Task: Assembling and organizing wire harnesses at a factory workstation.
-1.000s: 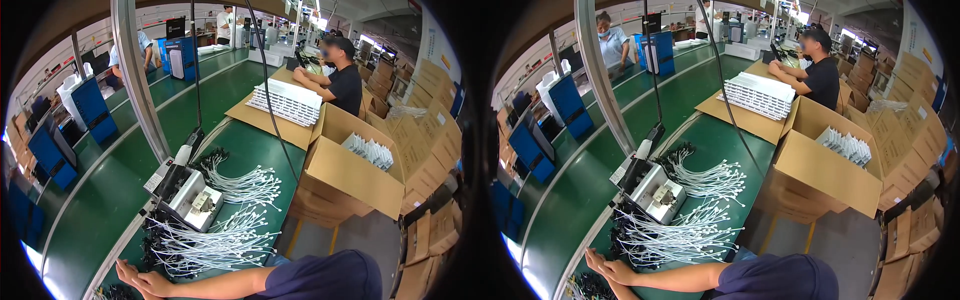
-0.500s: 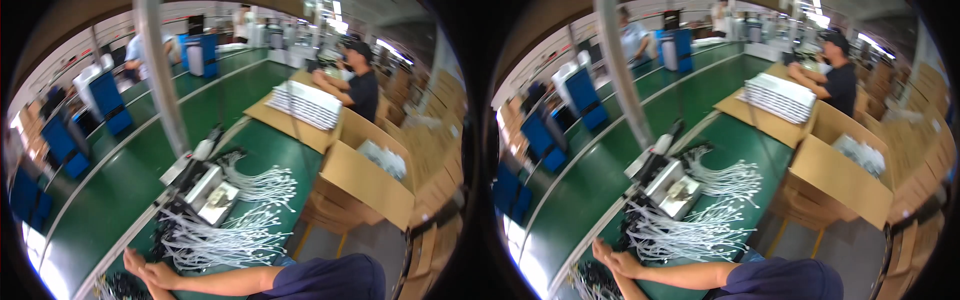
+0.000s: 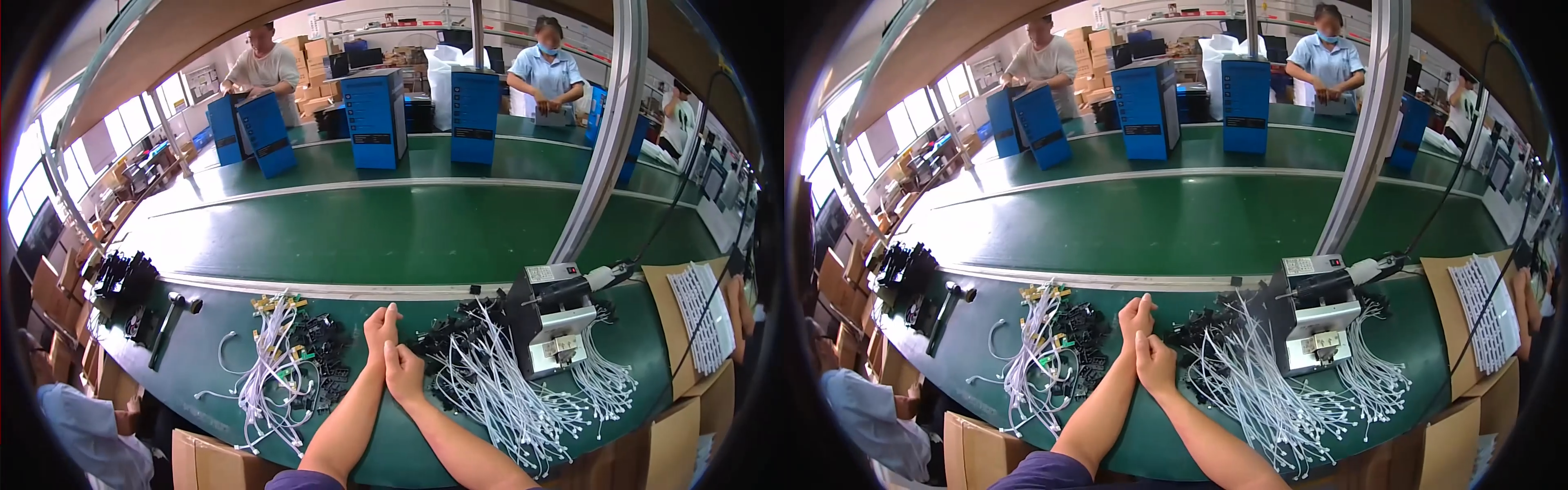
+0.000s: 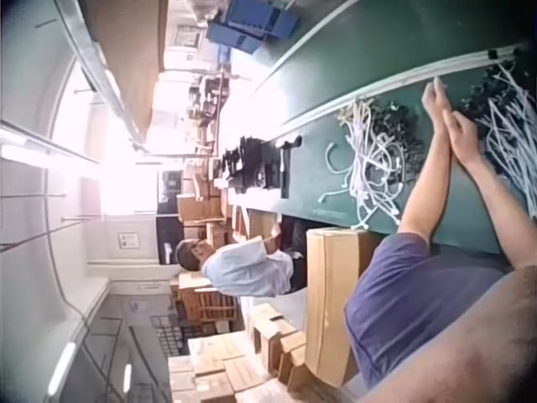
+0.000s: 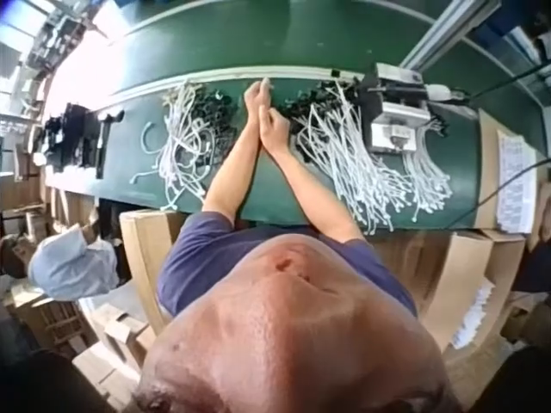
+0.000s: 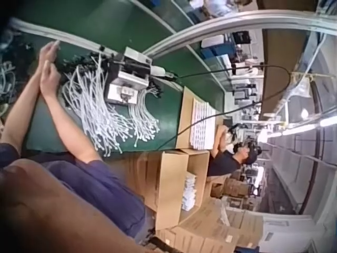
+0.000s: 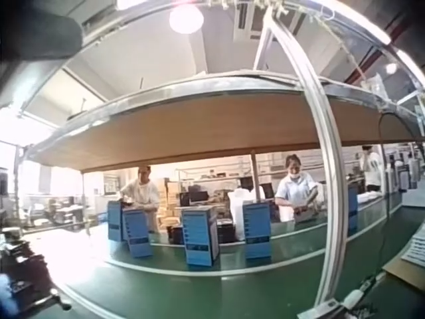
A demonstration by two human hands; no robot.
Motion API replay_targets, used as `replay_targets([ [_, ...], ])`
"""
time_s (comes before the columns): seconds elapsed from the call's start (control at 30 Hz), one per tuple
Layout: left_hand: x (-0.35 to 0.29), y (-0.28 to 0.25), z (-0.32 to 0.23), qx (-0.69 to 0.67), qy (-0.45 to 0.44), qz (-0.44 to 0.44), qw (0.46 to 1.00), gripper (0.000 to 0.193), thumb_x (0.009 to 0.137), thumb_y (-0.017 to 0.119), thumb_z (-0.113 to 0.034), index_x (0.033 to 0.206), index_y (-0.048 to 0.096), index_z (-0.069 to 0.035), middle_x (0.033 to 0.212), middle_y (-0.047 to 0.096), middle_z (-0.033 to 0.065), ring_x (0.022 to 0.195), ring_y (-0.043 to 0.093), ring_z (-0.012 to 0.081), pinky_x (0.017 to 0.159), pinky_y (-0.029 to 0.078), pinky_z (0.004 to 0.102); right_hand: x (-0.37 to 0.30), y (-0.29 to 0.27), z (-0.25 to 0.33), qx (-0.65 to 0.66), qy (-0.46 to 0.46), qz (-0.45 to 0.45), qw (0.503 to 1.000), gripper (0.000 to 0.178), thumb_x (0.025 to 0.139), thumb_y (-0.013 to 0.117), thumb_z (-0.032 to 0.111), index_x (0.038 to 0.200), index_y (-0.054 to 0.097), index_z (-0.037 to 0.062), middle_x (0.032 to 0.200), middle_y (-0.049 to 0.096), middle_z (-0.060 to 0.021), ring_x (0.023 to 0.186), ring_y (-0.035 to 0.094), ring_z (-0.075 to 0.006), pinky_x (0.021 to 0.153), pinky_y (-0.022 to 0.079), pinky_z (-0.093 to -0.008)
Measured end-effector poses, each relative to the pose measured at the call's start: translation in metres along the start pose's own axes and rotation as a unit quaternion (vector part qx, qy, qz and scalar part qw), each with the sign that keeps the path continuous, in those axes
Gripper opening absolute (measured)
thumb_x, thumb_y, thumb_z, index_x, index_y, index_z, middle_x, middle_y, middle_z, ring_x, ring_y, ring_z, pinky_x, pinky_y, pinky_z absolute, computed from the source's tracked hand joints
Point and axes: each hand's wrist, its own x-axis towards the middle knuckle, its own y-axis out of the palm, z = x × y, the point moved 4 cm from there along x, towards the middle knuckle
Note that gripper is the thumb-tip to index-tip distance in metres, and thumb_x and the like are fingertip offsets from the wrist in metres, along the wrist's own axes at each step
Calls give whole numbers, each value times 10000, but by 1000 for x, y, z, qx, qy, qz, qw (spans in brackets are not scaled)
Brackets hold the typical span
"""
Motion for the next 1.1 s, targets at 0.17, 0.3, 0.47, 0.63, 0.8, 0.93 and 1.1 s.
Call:
replay_targets([
  [0.17, -1, 8, 1, -22, -2, 12, 1000, 321, 839, 554, -250, 622, 564, -14, 459, 325, -55, 454, 280, 35, 406, 208, 241, 3, -7, 0, -17, 9, 9, 1000, 388, 853, 522, 278, 600, 470, -11, 526, 498, -166, 464, 511, -294, 449, 370, -366],
  [0.3, 0, 6, -2, -24, 17, 12, 999, 341, 845, 556, -258, 602, 538, -21, 431, 386, -30, 372, 335, 41, 352, 230, 211, 2, -5, -1, -22, 24, 16, 999, 391, 852, 523, 280, 600, 469, -13, 524, 498, -165, 463, 511, -290, 450, 369, -365],
  [0.47, 2, 7, 2, -27, 17, 15, 999, 344, 846, 555, -261, 599, 536, -23, 432, 384, -33, 372, 327, 41, 352, 227, 210, 2, -5, 0, -10, 4, 0, 1000, 405, 857, 522, 273, 587, 452, -20, 479, 452, -107, 449, 405, -121, 431, 329, -319],
  [0.63, 7, 4, 9, 31, 47, 5, 998, 333, 842, 548, -292, 616, 567, -48, 434, 366, -49, 388, 318, 39, 362, 219, 220, 2, -4, -2, -30, -1, -13, 999, 391, 855, 515, 294, 610, 491, -11, 524, 501, -154, 448, 487, -189, 447, 364, -334],
  [0.8, 4, 4, 2, -27, -12, 5, 1000, 337, 846, 551, -251, 592, 552, -29, 442, 350, -55, 404, 299, 23, 375, 203, 212, 4, -4, 1, -6, -1, -8, 1000, 397, 856, 517, 297, 603, 473, -6, 503, 475, -144, 421, 449, -183, 434, 347, -331],
  [0.93, 3, 8, 4, -41, -16, 17, 999, 349, 848, 551, -251, 588, 540, -19, 442, 351, -50, 400, 298, 24, 375, 201, 211, 4, -8, 4, -18, 11, 4, 1000, 397, 858, 506, 304, 601, 471, 3, 541, 503, -182, 483, 517, -329, 436, 364, -385],
  [1.1, 3, 8, 5, -45, -12, 16, 999, 353, 849, 551, -249, 584, 533, -17, 442, 351, -48, 399, 295, 23, 371, 197, 210, 3, -6, 2, -4, -3, -9, 1000, 400, 857, 521, 284, 598, 460, -14, 491, 462, -142, 404, 420, -181, 422, 337, -332],
])
